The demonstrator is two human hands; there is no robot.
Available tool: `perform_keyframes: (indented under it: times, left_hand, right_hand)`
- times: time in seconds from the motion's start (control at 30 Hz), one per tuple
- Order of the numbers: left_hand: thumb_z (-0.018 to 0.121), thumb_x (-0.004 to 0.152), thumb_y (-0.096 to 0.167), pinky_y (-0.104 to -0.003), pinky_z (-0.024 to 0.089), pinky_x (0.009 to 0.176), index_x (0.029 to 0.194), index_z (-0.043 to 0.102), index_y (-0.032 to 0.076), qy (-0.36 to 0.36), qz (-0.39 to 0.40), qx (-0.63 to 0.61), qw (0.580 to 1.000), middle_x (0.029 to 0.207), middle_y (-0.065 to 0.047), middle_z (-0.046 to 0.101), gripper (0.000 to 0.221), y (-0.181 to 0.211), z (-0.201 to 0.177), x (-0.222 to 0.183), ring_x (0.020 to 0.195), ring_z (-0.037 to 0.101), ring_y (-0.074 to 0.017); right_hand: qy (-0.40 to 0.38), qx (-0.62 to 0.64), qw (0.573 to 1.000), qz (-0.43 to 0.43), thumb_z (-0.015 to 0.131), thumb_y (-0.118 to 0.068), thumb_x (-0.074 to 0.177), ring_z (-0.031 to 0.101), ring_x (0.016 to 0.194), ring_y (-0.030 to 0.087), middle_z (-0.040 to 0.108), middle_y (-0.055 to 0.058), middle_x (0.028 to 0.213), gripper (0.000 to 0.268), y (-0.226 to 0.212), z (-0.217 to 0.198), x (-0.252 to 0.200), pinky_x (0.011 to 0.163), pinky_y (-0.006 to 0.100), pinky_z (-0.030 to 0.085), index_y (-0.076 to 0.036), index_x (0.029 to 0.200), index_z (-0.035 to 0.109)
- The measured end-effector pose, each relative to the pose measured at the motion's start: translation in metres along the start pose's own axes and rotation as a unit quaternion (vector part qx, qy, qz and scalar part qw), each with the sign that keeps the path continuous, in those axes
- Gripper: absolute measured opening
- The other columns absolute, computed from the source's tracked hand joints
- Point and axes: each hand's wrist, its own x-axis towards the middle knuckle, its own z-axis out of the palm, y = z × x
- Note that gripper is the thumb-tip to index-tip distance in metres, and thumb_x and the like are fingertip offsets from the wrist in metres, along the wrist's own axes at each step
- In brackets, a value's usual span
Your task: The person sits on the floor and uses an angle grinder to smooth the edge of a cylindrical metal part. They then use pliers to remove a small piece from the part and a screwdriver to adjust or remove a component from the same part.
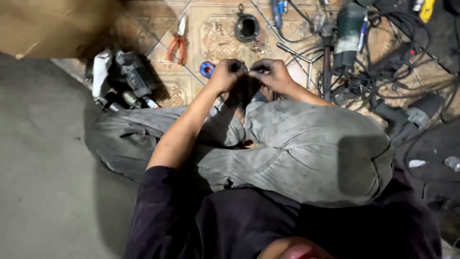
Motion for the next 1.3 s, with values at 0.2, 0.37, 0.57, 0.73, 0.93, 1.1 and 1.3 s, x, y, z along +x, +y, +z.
perform_keyframes:
  times: [0.2,0.37,0.57,0.73,0.93,1.1,1.3]
  left_hand:
    - [0.07,0.086,0.023,-0.044,0.058,0.075,0.094,0.077,0.01,0.005,0.029,0.016,0.999,0.081,-0.015,0.074,0.017,0.003,-0.023,0.003,0.085,0.075,-0.0354]
    - [0.072,0.084,0.028,-0.046,0.059,0.077,0.098,0.075,0.014,0.025,-0.003,0.075,0.997,0.085,-0.012,0.075,0.02,-0.019,-0.019,0.02,0.089,0.075,-0.0336]
    - [0.08,0.087,0.033,-0.052,0.052,0.095,0.127,0.056,0.003,0.097,0.033,0.208,0.973,0.116,-0.023,0.066,0.056,-0.014,-0.03,0.039,0.112,0.064,-0.0437]
    - [0.091,0.08,0.051,-0.058,0.037,0.113,0.159,0.028,0.012,0.089,0.041,0.304,0.948,0.153,-0.026,0.044,0.108,-0.009,-0.024,0.069,0.141,0.043,-0.0462]
    - [0.085,0.077,0.072,-0.067,0.032,0.112,0.151,0.043,0.012,0.114,0.082,0.212,0.967,0.15,-0.017,0.056,0.103,0.011,-0.021,0.076,0.139,0.042,-0.0482]
    - [0.083,0.07,0.052,-0.051,0.042,0.11,0.139,0.055,0.002,0.147,0.202,0.075,0.965,0.133,-0.023,0.062,0.089,0.005,-0.028,0.075,0.127,0.056,-0.0417]
    - [0.091,0.072,0.033,-0.043,0.052,0.096,0.131,0.059,0.004,0.152,0.196,0.003,0.969,0.123,-0.018,0.067,0.073,0.077,-0.063,0.022,0.115,0.065,-0.033]
  right_hand:
    - [0.02,0.057,0.998,0.031,0.081,-0.008,0.092,0.071,0.084,0.02,0.075,0.013,0.089,0.016,-0.018,0.006,0.008,0.079,0.037,0.057,-0.004,0.107,0.078]
    - [0.041,0.006,0.999,0.022,0.083,-0.01,0.09,0.072,0.087,0.028,0.076,0.016,0.091,0.021,-0.012,0.003,0.01,0.078,0.041,0.056,-0.004,0.11,0.079]
    - [0.067,-0.044,0.996,0.026,0.076,-0.012,0.095,0.073,0.093,0.026,0.076,0.012,0.101,0.018,0.011,-0.021,0.012,0.081,0.035,0.056,-0.006,0.113,0.076]
    - [0.072,-0.043,0.995,0.061,0.07,-0.014,0.098,0.072,0.096,0.017,0.076,0.007,0.111,0.019,0.031,-0.017,-0.001,0.08,0.029,0.058,-0.006,0.114,0.075]
    - [0.109,-0.07,0.992,0.012,0.066,-0.016,0.102,0.072,0.102,0.024,0.076,0.011,0.109,0.018,0.014,-0.056,-0.017,0.091,0.036,0.055,-0.003,0.11,0.074]
    - [0.376,-0.286,0.876,0.096,0.082,-0.019,0.097,0.071,0.096,0.028,0.07,0.012,0.109,0.036,0.017,-0.161,-0.019,0.081,0.037,0.059,-0.005,0.12,0.057]
    - [0.213,-0.207,0.897,0.328,0.091,-0.058,0.075,0.071,0.107,0.022,0.075,0.005,0.114,0.061,0.116,-0.226,-0.009,0.083,0.039,0.052,-0.018,0.118,0.075]
